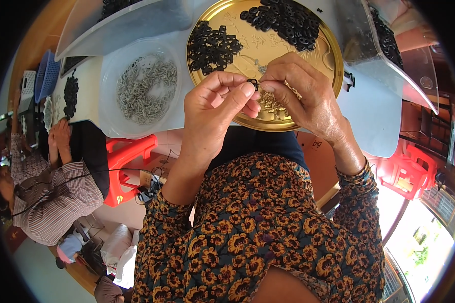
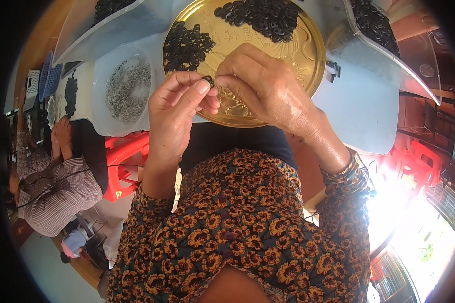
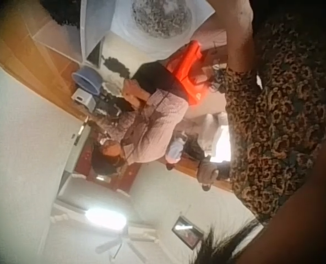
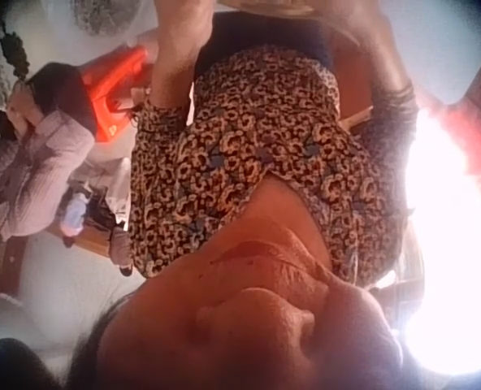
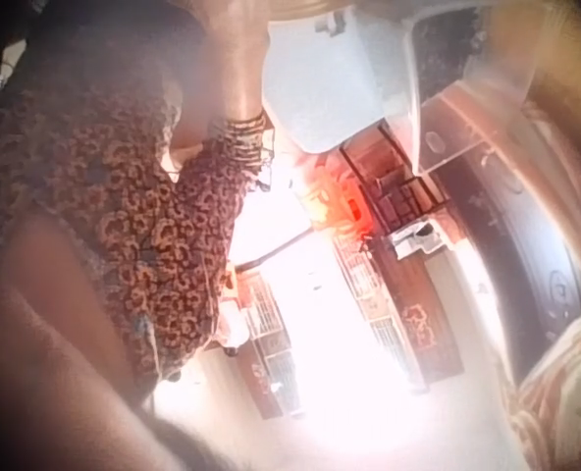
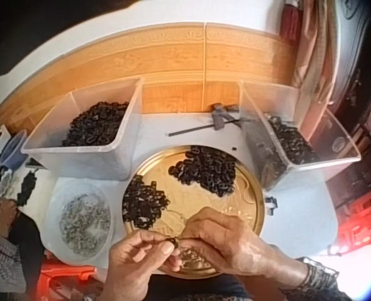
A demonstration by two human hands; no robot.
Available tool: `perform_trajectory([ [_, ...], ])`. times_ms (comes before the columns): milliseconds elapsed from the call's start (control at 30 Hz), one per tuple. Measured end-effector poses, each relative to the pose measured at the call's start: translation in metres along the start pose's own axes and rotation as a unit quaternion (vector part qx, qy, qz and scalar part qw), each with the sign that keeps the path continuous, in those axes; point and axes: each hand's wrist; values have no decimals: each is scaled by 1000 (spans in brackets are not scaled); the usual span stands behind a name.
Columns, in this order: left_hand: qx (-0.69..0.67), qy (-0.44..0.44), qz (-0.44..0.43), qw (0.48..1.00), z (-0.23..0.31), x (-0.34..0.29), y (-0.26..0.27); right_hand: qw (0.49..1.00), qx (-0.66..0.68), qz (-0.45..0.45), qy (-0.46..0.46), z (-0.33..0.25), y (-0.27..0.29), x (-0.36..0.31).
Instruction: The person assembles small plastic components by hand, picking up plastic pieces and metal springs from a tray and fitting them together.
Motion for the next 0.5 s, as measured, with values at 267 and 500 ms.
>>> perform_trajectory([
  [267, 18, 26, -18, 999, -2, -3, 3, 999, 6, -40, -29, -4, 0, -1],
  [500, 17, 42, -47, 998, -6, -3, 5, 996, 46, -2, -72, -9, -10, -10],
])
Point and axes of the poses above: each hand's wrist, its own x-axis towards the middle knuckle, its own y-axis out of the back of the hand, z = x × y, and after that the axes turned 3 degrees about x, right-handed
